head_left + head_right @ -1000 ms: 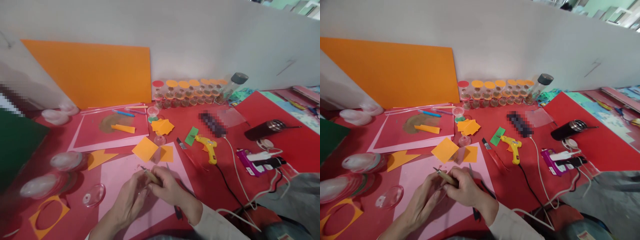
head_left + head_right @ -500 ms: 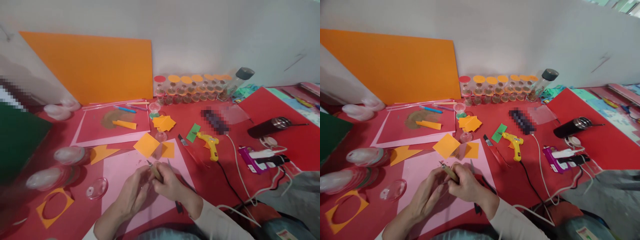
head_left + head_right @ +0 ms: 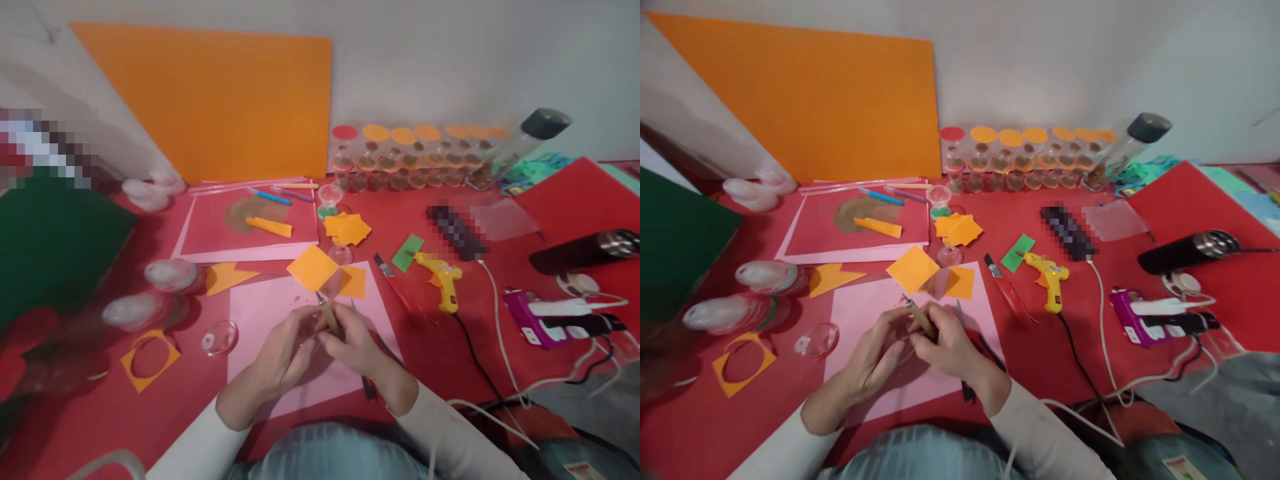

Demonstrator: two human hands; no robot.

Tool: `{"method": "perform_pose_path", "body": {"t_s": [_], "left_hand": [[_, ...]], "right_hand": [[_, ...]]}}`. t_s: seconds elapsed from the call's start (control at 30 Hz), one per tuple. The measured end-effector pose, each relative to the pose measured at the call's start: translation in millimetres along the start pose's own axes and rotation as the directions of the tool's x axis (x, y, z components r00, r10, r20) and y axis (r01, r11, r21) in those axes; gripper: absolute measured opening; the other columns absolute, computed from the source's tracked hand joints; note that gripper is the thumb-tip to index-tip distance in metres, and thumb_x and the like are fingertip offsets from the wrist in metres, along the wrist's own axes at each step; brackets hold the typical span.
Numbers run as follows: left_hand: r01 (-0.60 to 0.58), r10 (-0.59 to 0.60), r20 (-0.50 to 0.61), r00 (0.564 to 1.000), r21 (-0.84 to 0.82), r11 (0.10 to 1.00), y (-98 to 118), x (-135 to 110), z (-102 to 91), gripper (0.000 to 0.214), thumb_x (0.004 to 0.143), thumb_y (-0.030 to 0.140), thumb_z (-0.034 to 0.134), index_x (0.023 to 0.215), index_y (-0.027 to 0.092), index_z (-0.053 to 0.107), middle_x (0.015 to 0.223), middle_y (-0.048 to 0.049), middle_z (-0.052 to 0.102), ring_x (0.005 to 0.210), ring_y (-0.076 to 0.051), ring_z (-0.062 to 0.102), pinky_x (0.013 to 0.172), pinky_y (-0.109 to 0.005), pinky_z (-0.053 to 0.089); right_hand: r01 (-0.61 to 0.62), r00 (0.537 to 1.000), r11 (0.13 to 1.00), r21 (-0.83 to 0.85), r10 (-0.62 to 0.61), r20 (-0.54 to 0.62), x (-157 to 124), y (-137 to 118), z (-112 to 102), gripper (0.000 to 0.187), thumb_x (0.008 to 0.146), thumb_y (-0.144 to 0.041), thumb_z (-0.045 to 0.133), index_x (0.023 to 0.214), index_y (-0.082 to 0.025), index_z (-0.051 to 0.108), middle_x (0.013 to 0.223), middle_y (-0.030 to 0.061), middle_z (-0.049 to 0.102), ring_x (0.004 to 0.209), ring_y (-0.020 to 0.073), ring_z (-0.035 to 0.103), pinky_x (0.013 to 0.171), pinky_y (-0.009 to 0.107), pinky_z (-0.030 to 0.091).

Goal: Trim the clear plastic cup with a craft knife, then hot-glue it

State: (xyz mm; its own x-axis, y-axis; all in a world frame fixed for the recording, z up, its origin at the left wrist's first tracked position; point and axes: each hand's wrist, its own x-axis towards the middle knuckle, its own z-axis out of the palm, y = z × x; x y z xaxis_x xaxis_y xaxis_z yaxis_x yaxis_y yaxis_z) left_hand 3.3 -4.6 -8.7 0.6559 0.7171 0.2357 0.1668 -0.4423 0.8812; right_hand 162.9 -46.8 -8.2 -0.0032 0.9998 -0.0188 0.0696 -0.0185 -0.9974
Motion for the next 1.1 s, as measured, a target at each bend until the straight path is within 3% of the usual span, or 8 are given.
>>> {"method": "perform_pose_path", "body": {"t_s": [0.4, 0.7, 0.97, 1.1], "left_hand": [[0.028, -0.026, 0.05, 0.998, -0.032, 0.999, 14, 4, 2.2, 0.03, 0.093, 0.027, 0.036, 0.121, 0.015, 0.038, 0.098, -0.0092, 0.064, 0.082, -0.016, 0.062, 0.073, -0.029, 0.05], [0.009, -0.005, 0.021, 1.0, -0.175, 0.985, 11, 2, 8.3, 0.032, 0.099, 0.036, 0.031, 0.126, 0.019, 0.034, 0.087, -0.0031, 0.057, 0.07, -0.013, 0.054, 0.067, -0.027, 0.045], [0.035, -0.035, 0.004, 0.999, -0.241, 0.97, 5, 2, 6.2, 0.036, 0.1, 0.04, 0.029, 0.127, 0.018, 0.036, 0.085, -0.0027, 0.057, 0.073, -0.014, 0.056, 0.07, -0.029, 0.047], [-0.008, 0.01, 0.017, 1.0, -0.148, 0.989, 7, 2, 3.9, 0.033, 0.097, 0.032, 0.035, 0.127, 0.018, 0.037, 0.094, -0.0064, 0.06, 0.079, -0.016, 0.059, 0.073, -0.03, 0.049]], "right_hand": [[0.002, 0.999, 1.0, -0.015, -0.002, -0.044, -5, 5, 1, 0.007, 0.067, -0.016, 0.046, 0.07, -0.022, 0.048, 0.057, -0.0075, 0.039, 0.053, 0.0101, 0.04, 0.053, 0.024, 0.038], [0.14, 0.986, 0.989, -0.036, -0.143, -0.084, -5, 3, 1, 0.011, 0.07, -0.015, 0.047, 0.065, -0.024, 0.043, 0.056, -0.0077, 0.033, 0.052, 0.0107, 0.04, 0.054, 0.025, 0.038], [0.066, 0.997, 0.996, 0.061, -0.064, -0.036, -7, 3, 0, 0.004, 0.078, -0.02, 0.05, 0.077, -0.022, 0.053, 0.057, -0.008, 0.035, 0.048, 0.0096, 0.036, 0.048, 0.024, 0.034], [0.046, 0.998, 0.998, 0.053, -0.043, -0.054, -6, 1, 0, 0.004, 0.074, -0.02, 0.053, 0.071, -0.022, 0.05, 0.059, -0.0071, 0.042, 0.05, 0.0092, 0.039, 0.049, 0.024, 0.036]]}}
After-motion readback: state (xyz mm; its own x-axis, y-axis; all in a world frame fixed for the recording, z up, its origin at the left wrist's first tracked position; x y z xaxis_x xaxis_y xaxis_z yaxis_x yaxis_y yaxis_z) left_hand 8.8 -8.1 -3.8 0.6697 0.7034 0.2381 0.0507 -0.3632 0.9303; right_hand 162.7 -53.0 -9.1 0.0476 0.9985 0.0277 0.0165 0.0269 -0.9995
